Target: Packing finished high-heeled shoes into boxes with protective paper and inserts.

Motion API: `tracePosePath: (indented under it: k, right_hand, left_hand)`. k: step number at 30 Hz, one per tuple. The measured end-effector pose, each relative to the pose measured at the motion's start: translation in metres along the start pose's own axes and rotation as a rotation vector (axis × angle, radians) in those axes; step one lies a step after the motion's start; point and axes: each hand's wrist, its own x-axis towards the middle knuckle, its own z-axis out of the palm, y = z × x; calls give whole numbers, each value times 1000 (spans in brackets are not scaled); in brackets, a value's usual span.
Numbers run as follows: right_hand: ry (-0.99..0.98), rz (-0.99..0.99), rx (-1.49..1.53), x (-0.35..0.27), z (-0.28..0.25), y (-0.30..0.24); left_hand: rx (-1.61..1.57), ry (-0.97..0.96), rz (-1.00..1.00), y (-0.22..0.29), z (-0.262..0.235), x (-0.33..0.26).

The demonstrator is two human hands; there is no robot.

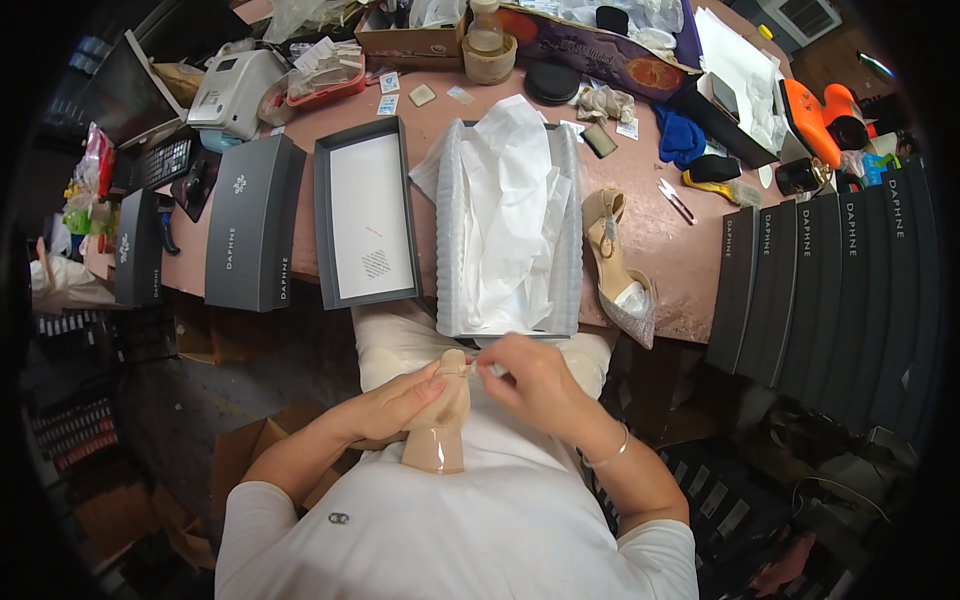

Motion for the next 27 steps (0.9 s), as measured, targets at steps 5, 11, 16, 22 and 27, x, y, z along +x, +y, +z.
tracePosePath:
  k: [5,11,16,22,27]
  right_hand:
    - [-48,-115,-16,3,8,-1]
    - [-16,103,105,0,-11,12]
    - [-65,-91,147,-7,0,4]
    - [-36,-347,-114,-13,13,14]
    - [-107,-386,-75,-26,5,20]
  left_hand:
    - [88,-24,55,2,-2,5]
    - [-29,-125,-171,1,-20,13]
    - [76,-274,-202,10,-26,28]
    - [230,-340,-162,-5,-29,38]
    - [312,-392,-185,-6,-19,45]
